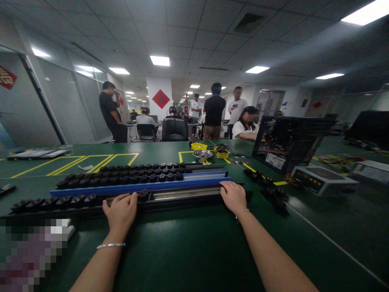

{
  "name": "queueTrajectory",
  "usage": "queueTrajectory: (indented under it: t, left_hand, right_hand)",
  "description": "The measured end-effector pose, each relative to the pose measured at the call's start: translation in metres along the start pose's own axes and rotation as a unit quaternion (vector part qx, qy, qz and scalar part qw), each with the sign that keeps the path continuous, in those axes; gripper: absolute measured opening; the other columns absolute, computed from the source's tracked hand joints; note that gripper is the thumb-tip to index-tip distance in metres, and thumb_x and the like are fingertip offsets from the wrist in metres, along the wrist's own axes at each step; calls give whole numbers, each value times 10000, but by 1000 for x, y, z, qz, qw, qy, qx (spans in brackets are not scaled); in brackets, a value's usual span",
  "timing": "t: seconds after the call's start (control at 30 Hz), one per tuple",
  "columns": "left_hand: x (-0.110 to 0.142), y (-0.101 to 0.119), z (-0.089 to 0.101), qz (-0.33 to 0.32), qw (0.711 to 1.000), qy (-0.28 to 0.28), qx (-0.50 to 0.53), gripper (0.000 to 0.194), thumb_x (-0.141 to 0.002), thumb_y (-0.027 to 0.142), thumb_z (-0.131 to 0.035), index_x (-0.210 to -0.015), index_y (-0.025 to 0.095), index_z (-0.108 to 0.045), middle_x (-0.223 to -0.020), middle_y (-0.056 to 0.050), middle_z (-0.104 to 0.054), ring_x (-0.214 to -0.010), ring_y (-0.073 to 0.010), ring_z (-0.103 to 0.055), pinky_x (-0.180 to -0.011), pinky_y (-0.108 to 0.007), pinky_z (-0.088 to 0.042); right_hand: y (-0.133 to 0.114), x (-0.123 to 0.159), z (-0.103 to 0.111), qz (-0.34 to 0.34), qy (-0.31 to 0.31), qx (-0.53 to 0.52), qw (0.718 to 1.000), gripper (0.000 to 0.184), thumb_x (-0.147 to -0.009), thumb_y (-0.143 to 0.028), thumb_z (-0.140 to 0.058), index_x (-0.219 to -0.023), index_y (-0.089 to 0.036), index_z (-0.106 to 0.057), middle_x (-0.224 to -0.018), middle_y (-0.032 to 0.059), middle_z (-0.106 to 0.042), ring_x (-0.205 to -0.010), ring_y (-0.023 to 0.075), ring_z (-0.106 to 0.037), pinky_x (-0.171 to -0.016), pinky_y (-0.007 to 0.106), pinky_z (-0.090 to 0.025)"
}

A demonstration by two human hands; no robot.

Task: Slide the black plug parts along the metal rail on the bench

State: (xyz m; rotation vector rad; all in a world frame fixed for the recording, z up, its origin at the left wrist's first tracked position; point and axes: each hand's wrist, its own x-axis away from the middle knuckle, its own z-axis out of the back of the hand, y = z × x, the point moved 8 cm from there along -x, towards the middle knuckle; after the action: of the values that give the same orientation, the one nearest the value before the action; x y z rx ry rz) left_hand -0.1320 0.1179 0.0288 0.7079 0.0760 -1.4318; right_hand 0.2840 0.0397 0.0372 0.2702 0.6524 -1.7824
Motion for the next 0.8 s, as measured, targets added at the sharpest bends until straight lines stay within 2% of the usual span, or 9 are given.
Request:
queueTrajectory:
  t: [0.2,0.43,0.8]
  left_hand:
    - [1,4,0,-9,1000,-15,12,442,-842,410,-326,-804,235,-730,-1009,-79,-696,-1112,-249,-530,-1081,-582,-87]
    - [1,6,3,-28,999,0,21,415,-840,406,-348,-785,256,-732,-987,-70,-706,-1089,-252,-542,-1068,-595,-102]
    - [4,17,7,-67,998,8,1,471,-841,456,-323,-765,252,-741,-900,-65,-713,-1006,-235,-574,-1025,-471,-241]
  right_hand:
    - [-1,1,1,-3,3,-1,1000,360,-854,-275,-376,-1093,-246,-643,-1201,11,-619,-1170,195,-487,-1022,408,-261]
    - [-1,0,1,-4,-11,-1,1000,373,-863,-292,-359,-1110,-249,-635,-1214,12,-611,-1180,194,-476,-1028,414,-250]
    - [-1,0,1,-2,-6,-1,1000,366,-882,-316,-351,-1106,-255,-633,-1211,13,-613,-1182,198,-476,-1019,418,-256]
